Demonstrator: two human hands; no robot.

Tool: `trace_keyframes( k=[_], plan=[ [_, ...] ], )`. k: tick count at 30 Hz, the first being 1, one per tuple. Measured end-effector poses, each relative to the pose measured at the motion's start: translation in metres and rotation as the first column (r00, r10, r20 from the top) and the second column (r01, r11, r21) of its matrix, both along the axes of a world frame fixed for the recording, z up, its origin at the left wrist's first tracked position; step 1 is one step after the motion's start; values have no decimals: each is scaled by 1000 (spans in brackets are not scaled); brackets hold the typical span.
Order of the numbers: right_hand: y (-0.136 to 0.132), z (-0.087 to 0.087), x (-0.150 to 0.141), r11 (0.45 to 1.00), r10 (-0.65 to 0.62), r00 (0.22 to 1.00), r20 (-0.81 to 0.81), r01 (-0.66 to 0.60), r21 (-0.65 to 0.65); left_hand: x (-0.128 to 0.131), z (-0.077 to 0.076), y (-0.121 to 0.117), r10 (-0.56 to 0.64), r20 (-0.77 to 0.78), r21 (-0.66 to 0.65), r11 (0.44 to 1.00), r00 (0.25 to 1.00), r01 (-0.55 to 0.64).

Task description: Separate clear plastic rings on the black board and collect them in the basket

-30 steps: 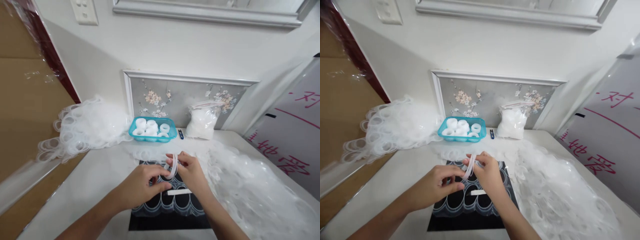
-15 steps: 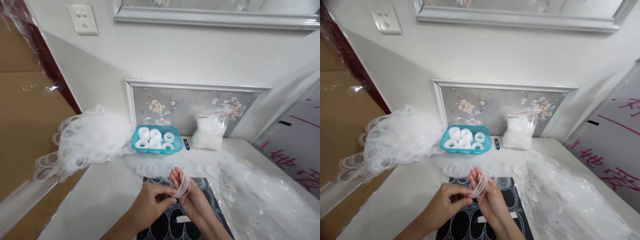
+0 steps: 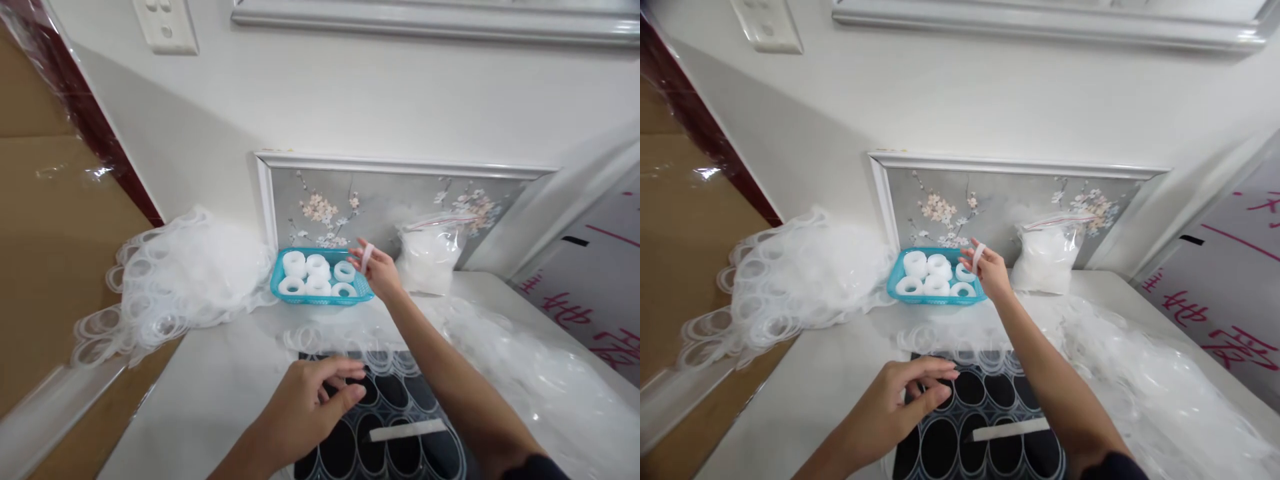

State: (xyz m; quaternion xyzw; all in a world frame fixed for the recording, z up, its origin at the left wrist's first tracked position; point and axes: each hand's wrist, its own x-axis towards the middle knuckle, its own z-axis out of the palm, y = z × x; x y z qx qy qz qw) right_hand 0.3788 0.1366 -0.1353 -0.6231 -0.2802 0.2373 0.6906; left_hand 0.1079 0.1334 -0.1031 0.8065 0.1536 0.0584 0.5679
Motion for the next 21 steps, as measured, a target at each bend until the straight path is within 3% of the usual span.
trace_keyframes(
  k=[1, 3, 8, 14, 18, 21],
  plan=[
    [13, -5, 12, 970, 72, 979, 190, -25, -241, -2, 3, 2, -8, -5, 11, 1000, 1000, 8],
    [34, -13, 33, 904, 155, 948, 278, -23, -428, -6, 7, 7, -12, -13, 37, 999, 1000, 12],
    [66, -23, 65, 710, 366, 857, 363, -5, -705, -15, 15, 21, 9, -24, 89, 996, 1000, -7],
    [86, -27, 77, 476, 556, 740, 379, 90, -875, -19, 16, 35, 42, -44, 141, 989, 998, -36],
    [97, -34, 73, 359, 648, 666, 369, 160, -919, -19, 14, 39, 54, -76, 169, 985, 996, -40],
    [103, -42, 72, 303, 689, 616, 383, 235, -924, -18, 12, 39, 55, -94, 169, 985, 994, -38]
  ],
)
